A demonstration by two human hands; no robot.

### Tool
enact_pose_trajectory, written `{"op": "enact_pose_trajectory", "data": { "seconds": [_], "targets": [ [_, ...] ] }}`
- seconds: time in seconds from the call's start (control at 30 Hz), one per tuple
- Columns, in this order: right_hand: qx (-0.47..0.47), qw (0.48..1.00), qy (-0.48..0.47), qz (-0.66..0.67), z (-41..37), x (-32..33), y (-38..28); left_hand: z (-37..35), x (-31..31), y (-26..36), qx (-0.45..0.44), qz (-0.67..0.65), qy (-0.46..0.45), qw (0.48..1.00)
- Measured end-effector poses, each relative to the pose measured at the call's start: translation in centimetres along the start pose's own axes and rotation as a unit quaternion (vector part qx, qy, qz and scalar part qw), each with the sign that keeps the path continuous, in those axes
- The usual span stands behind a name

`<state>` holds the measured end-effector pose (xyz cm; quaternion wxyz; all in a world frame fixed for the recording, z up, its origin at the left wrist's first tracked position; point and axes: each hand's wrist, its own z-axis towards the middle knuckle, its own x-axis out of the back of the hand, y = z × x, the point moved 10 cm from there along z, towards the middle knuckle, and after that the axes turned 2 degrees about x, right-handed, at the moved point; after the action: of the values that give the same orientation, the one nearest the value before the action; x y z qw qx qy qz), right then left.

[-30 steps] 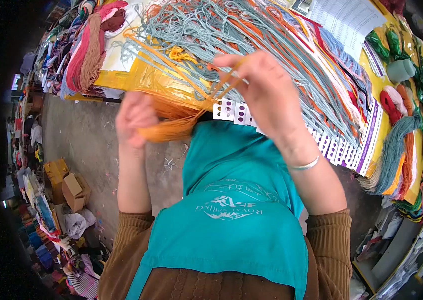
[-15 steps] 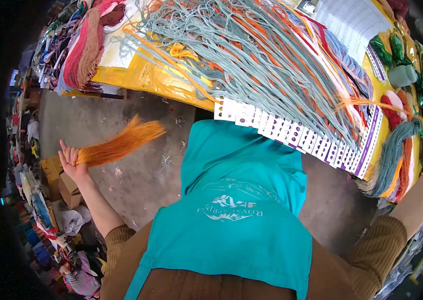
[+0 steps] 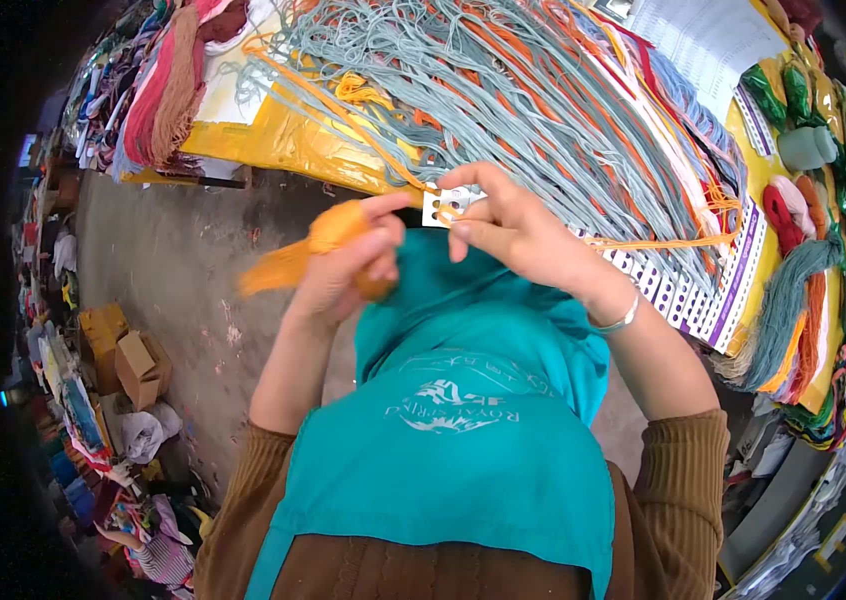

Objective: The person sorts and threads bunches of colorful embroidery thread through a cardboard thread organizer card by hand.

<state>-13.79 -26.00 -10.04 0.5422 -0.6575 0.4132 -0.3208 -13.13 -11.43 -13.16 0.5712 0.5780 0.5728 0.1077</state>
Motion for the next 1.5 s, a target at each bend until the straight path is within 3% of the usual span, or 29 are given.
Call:
{"op": "enact_pose_trajectory", "data": {
  "seconds": [0.07,0.17,0.2,0.3,0.4,0.5,0.6,0.8,1.0,1.2,1.3,1.4,1.5],
  "targets": [
    [0.02,0.999,-0.01,0.026,0.7,-1.2,0.0,1.1,-2.3,-0.5,0.002,0.071,-0.008,0.997],
    [0.021,0.999,-0.013,0.043,1.0,-1.4,0.6,2.5,-1.4,-2.5,0.007,-0.015,0.021,1.0],
    [0.026,0.996,0.028,0.077,1.0,-0.8,1.4,2.8,-1.2,-2.7,-0.005,-0.025,0.03,0.999],
    [0.049,0.978,0.151,-0.138,0.7,1.0,1.3,3.3,-0.7,-3.3,-0.03,0.004,0.063,0.998],
    [0.191,0.922,0.256,-0.219,0.1,2.3,-0.4,3.2,0.7,-3.1,-0.038,0.032,0.146,0.988],
    [0.051,0.941,0.267,-0.204,1.0,4.3,2.2,2.9,0.9,-1.4,-0.031,0.155,0.155,0.975],
    [0.063,0.933,0.267,-0.232,1.4,4.3,2.2,2.7,-0.1,-0.3,-0.025,0.223,0.127,0.966],
    [0.068,0.929,0.264,-0.249,1.6,4.2,1.8,4.6,0.3,-2.1,0.03,0.194,0.102,0.975],
    [0.049,0.947,0.253,-0.191,1.7,4.4,2.2,5.8,-0.4,-2.0,0.013,0.206,0.109,0.972],
    [0.058,0.957,0.243,-0.148,1.9,4.4,3.0,7.0,0.5,-3.5,0.1,0.275,0.086,0.952],
    [0.025,0.959,0.228,-0.168,2.0,4.4,3.1,6.5,0.4,-1.5,0.028,0.295,0.095,0.951],
    [0.009,0.951,0.222,-0.214,2.1,4.3,3.0,5.5,2.5,-0.2,0.033,0.278,0.15,0.948],
    [0.009,0.94,0.221,-0.258,2.3,4.2,2.5,5.3,2.0,-0.2,0.033,0.228,0.127,0.965]
  ]
}}
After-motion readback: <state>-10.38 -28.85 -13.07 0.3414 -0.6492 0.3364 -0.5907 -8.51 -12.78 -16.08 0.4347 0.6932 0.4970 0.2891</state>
